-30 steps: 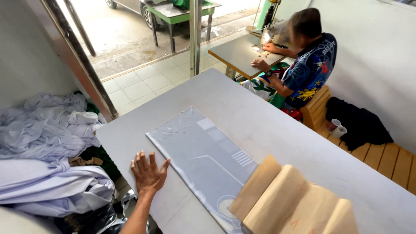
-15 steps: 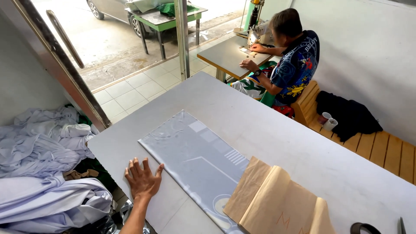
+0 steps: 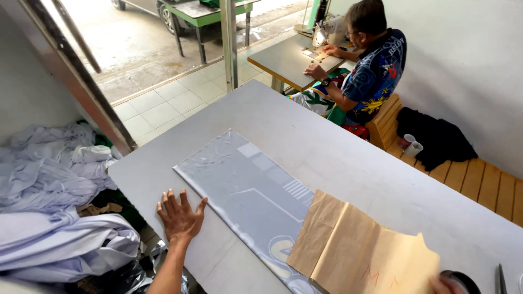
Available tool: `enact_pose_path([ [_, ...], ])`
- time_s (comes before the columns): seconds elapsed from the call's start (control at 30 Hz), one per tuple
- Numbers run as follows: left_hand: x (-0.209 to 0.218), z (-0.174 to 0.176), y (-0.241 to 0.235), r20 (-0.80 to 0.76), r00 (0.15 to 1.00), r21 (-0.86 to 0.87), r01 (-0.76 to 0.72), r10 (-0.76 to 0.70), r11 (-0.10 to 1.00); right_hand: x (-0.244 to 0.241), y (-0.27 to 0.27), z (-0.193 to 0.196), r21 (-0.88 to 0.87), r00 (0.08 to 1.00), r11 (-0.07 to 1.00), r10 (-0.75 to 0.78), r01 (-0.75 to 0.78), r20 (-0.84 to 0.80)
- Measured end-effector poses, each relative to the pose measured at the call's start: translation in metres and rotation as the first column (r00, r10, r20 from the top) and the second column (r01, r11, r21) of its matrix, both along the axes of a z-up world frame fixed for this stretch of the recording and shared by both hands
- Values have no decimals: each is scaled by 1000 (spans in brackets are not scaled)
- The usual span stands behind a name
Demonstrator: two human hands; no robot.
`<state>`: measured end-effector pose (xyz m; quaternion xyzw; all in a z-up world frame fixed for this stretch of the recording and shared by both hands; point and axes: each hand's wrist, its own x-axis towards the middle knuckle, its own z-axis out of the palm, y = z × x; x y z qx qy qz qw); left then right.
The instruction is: Cutting fabric with scissors along a paper pattern and folding the materials
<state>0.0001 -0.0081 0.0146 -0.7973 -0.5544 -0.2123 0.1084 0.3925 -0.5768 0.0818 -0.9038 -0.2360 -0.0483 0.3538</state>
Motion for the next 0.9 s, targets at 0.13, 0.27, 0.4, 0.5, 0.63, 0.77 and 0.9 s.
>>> enact_pose_path([
  [0.13,0,-5,5,14,1000,-22,1,0,1000,-41,141,19,575,828,781,142,244,-543],
  [0.27,2,-3,6,-33,999,107,-13,16,994,-60,167,41,537,902,828,95,163,-421],
  [0.4,0,3,5,11,1000,-19,28,-27,999,-16,106,-24,179,928,911,-370,372,-44],
  [0.5,3,0,5,22,1000,20,20,-21,1000,-26,103,-16,-152,855,885,-465,441,-228],
  [0.63,3,-1,5,10,1000,-15,12,-12,1000,-68,157,40,-331,744,856,-512,398,-430],
  [0.77,1,2,2,10,1000,-22,21,-21,1000,-89,185,62,-369,725,885,-450,285,-521],
  [0.9,3,4,3,45,999,-47,31,-29,998,-86,195,47,-358,756,889,-438,285,-487],
])
